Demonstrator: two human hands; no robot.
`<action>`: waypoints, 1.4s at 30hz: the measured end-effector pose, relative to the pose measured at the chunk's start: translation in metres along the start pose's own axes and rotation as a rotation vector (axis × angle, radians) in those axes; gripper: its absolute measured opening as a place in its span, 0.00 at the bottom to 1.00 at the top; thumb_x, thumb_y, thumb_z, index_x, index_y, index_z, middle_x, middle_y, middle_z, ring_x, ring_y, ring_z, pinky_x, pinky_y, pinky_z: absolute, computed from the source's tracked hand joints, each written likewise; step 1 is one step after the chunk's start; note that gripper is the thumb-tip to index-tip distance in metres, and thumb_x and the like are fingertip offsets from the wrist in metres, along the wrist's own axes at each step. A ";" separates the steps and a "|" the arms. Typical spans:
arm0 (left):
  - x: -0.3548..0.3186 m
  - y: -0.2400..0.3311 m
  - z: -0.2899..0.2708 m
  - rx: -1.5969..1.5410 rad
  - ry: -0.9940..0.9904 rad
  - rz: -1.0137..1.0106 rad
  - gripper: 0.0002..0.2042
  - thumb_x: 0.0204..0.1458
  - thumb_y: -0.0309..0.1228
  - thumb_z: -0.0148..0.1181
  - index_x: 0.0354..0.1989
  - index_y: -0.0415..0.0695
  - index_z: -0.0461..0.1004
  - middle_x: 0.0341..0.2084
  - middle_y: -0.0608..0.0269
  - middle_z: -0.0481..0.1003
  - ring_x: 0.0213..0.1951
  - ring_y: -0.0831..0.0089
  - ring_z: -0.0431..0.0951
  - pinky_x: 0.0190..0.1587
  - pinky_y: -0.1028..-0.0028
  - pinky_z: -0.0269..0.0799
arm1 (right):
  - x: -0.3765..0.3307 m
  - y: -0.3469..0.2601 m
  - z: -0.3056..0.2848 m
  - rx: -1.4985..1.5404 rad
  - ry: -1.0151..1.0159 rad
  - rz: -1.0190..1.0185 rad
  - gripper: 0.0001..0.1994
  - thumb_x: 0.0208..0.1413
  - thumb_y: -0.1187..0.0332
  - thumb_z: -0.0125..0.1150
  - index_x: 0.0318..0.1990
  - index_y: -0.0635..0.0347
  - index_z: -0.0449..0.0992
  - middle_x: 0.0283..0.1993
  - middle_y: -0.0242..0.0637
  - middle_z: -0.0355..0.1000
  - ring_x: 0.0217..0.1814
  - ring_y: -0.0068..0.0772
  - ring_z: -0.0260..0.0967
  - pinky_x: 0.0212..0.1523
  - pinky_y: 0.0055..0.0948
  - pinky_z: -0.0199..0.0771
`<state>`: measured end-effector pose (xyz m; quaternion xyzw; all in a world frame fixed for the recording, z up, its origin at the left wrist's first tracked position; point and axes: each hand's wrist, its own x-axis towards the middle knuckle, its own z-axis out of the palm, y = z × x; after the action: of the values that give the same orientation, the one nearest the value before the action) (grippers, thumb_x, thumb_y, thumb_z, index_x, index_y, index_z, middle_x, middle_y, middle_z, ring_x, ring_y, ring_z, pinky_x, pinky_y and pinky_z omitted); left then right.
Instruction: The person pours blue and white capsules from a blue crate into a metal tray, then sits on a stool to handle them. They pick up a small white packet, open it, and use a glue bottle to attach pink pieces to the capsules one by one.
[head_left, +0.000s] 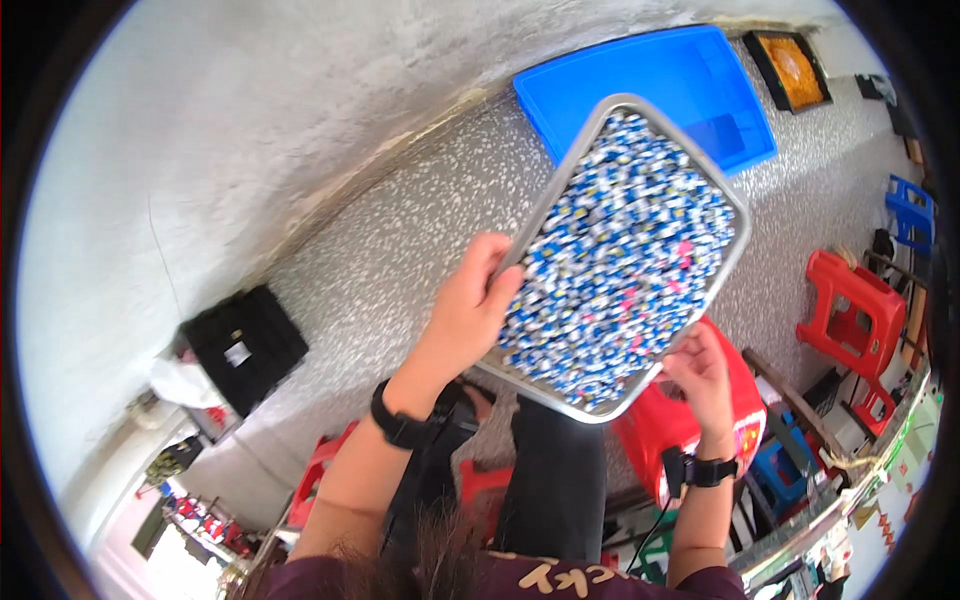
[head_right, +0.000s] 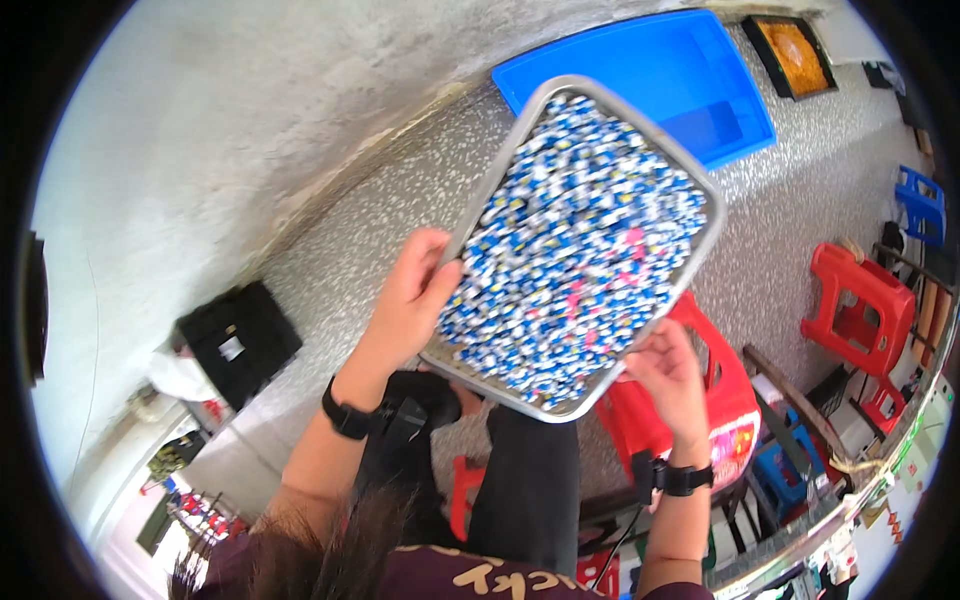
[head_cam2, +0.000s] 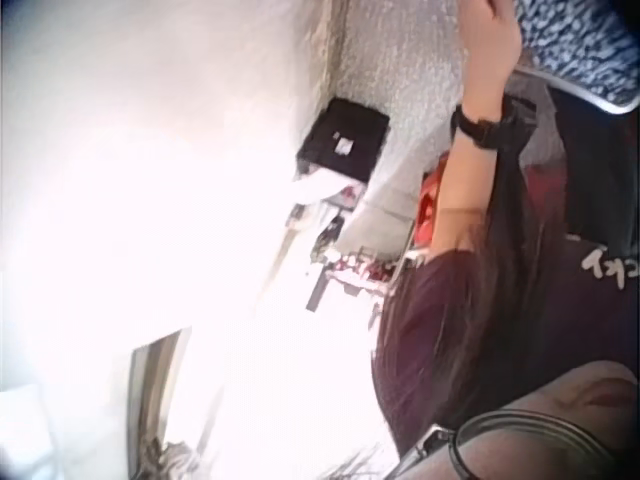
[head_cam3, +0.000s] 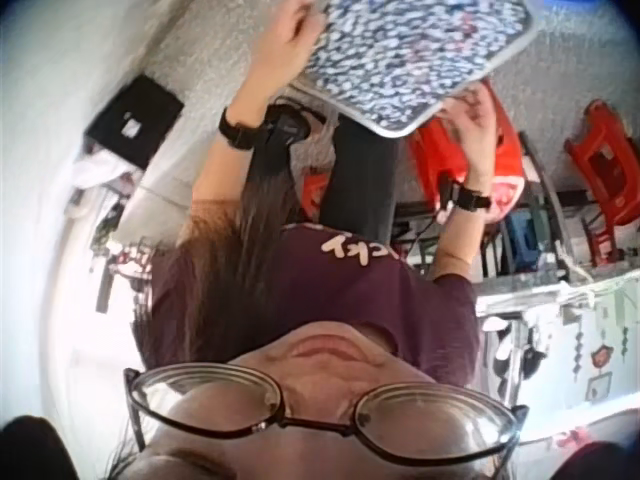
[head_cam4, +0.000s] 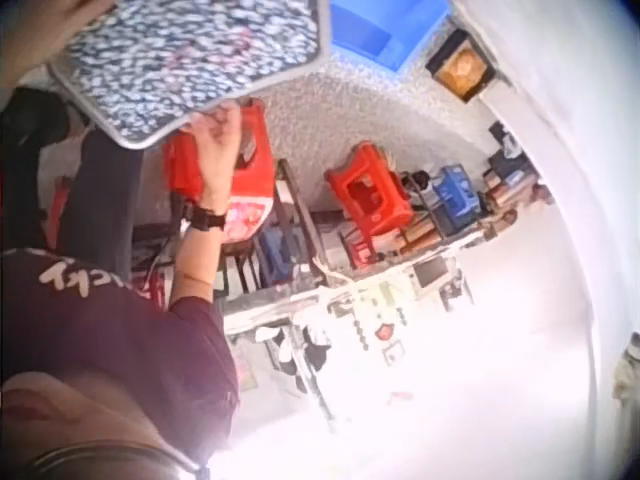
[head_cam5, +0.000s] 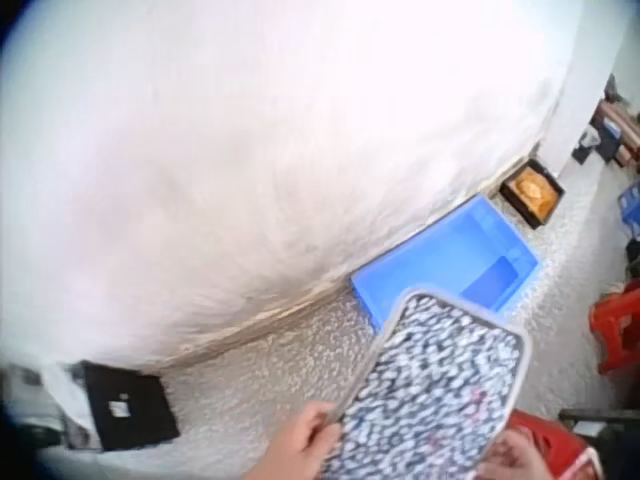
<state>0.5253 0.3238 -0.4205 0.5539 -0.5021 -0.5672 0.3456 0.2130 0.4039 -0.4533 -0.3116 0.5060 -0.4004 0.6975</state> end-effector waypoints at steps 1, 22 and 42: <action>-0.002 0.034 0.012 -0.038 -0.093 0.026 0.08 0.62 0.27 0.50 0.47 0.40 0.64 0.37 0.61 0.74 0.41 0.78 0.72 0.46 0.75 0.68 | -0.026 -0.031 -0.006 -0.001 0.025 0.001 0.18 0.58 0.80 0.56 0.55 0.63 0.63 0.47 0.38 0.73 0.45 0.27 0.75 0.43 0.26 0.80; -0.049 0.444 0.205 0.245 -0.871 0.411 0.07 0.64 0.29 0.49 0.47 0.44 0.63 0.34 0.65 0.71 0.36 0.84 0.67 0.39 0.81 0.64 | -0.356 -0.261 0.029 0.362 0.641 -0.596 0.14 0.59 0.73 0.57 0.52 0.59 0.66 0.45 0.32 0.73 0.44 0.23 0.74 0.41 0.24 0.78; -0.013 0.449 0.291 0.129 -1.742 0.039 0.07 0.63 0.28 0.50 0.46 0.43 0.61 0.35 0.62 0.75 0.34 0.83 0.74 0.37 0.81 0.71 | -0.269 -0.269 0.260 0.778 1.336 -0.861 0.28 0.63 0.69 0.54 0.68 0.60 0.53 0.57 0.36 0.69 0.51 0.25 0.71 0.51 0.29 0.75</action>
<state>0.1693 0.2751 -0.0234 -0.0668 -0.6280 -0.7533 -0.1834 0.3509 0.5164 -0.0283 0.0833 0.4746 -0.8704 0.1013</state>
